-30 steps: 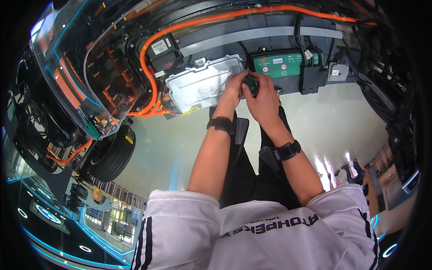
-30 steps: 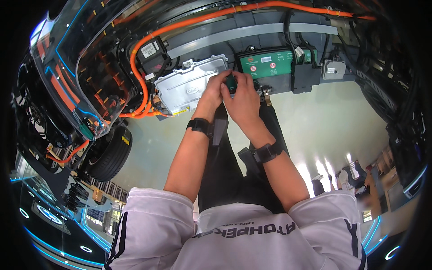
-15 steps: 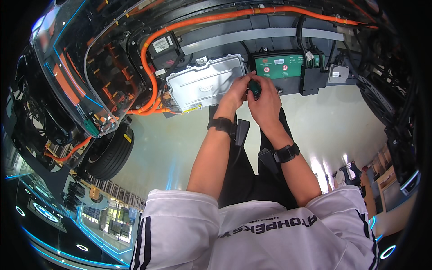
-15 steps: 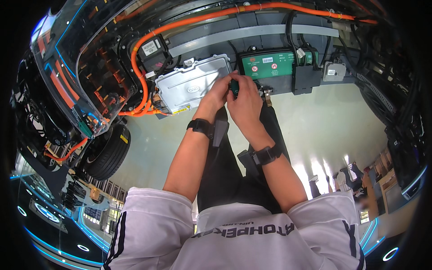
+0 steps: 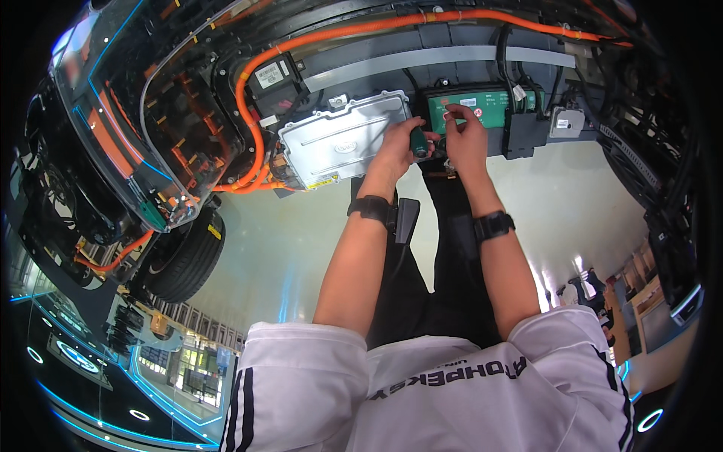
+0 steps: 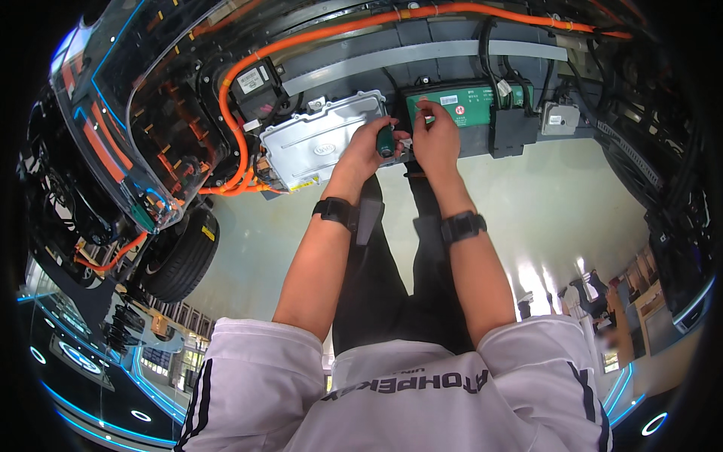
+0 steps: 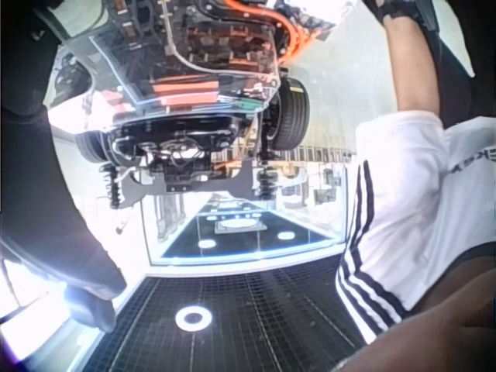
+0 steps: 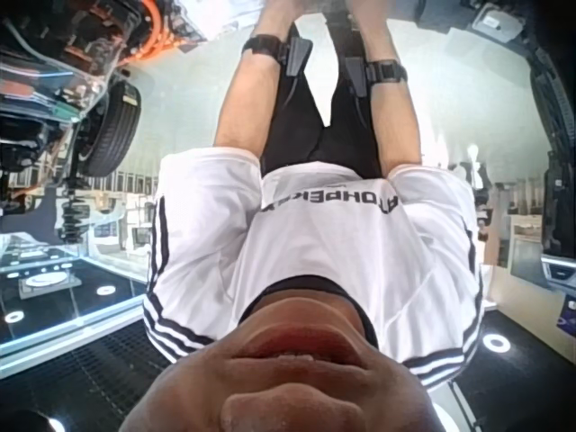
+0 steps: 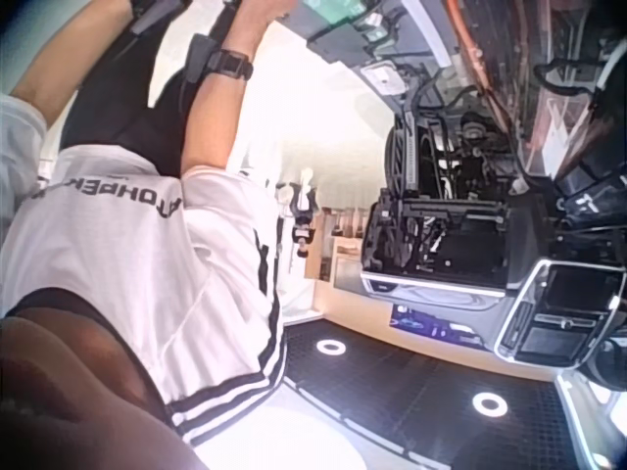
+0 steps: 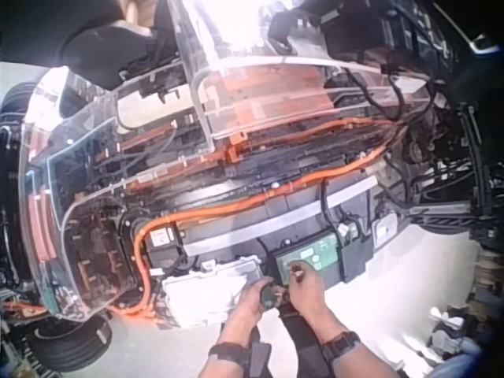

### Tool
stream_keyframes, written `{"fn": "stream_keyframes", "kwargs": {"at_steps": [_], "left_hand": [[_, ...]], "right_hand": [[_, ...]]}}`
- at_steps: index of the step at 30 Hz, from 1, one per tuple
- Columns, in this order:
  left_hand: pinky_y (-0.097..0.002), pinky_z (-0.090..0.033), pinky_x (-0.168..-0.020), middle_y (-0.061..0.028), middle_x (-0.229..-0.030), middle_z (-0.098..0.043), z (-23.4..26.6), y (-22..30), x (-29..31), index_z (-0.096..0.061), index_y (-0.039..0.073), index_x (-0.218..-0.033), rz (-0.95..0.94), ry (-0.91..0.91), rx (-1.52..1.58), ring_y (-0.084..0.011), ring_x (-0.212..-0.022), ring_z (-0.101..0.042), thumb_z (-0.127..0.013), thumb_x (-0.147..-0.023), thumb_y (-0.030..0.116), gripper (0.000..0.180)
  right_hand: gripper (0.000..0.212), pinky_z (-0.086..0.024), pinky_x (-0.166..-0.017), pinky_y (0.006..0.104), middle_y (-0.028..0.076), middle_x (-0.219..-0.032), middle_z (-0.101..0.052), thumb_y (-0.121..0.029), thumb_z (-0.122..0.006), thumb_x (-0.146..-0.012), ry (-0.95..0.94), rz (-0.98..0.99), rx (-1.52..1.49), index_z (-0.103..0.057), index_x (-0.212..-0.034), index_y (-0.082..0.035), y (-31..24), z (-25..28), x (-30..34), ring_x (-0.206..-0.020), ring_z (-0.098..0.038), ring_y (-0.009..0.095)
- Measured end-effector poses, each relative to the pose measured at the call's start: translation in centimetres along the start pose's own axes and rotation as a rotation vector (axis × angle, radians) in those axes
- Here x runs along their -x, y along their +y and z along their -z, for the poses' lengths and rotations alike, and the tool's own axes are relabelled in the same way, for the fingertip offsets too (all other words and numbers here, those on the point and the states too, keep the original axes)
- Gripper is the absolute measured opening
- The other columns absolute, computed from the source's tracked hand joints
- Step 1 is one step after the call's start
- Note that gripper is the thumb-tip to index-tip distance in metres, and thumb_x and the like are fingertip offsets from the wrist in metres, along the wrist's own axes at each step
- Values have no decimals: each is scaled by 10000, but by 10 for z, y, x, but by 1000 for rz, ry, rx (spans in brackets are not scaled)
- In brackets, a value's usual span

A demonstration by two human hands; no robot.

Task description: The person uses a green-handled screwdriver to tighten screws on a silver metal cover within the electric vehicle's undercarriage. The person systematically works across multiple screw locations on the cover, securing it in place.

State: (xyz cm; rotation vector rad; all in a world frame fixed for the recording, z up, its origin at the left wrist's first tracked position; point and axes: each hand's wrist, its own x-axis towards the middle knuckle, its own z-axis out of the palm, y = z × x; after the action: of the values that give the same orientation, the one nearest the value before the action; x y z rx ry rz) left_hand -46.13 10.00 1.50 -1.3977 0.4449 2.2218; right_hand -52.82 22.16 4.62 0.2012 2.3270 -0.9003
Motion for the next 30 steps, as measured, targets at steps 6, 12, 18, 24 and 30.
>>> {"fn": "stream_keyframes", "kwargs": {"at_steps": [6, 12, 18, 24, 30], "left_hand": [[-300, -500, -551, -210, -899, -645, 4, 1, -3, -467, -20, -1081, 105, -12, 162, -239, -662, -577, -379, -989, 248, 297], [-307, -505, -558, -201, -890, -613, 9, -2, -2, -469, -28, -1063, 57, -8, 155, -243, -676, -580, -342, -995, 236, 301], [-317, -504, -571, -199, -897, -607, 7, -2, 4, -485, -19, -1078, 98, 39, 85, -241, -690, -579, -317, -998, 215, 299], [-254, -433, -484, -175, -861, -590, 17, -1, 6, -473, -4, -1116, 137, -41, 255, -191, -641, -521, -329, -996, 219, 291], [-245, -379, -451, -142, -827, -566, 18, -11, 32, -455, 36, -1123, 74, -65, 133, -169, -610, -500, -383, -990, 245, 258]], "right_hand": [[268, -518, -757, 387, 59, -962, -698, -138, -647, -833, -305, 229, 283, -665, -1099, -154, 49, -35, -63, -884, -659, 279], [279, -508, -744, 382, 39, -943, -680, -125, -662, -804, -293, 316, 300, -669, -1079, -173, 57, -60, -78, -838, -643, 273], [172, -502, -741, 408, 68, -936, -659, -92, -623, -812, -220, 355, 261, -676, -971, -132, 55, -71, -78, -874, -638, 311], [144, -505, -723, 407, 86, -927, -654, -60, -611, -819, -145, 444, 213, -681, -937, -103, 61, -76, -74, -860, -635, 319], [130, -514, -686, 385, 110, -896, -660, -73, -635, -829, -30, 447, 124, -673, -952, -58, 66, -72, -65, -796, -645, 311]]}}
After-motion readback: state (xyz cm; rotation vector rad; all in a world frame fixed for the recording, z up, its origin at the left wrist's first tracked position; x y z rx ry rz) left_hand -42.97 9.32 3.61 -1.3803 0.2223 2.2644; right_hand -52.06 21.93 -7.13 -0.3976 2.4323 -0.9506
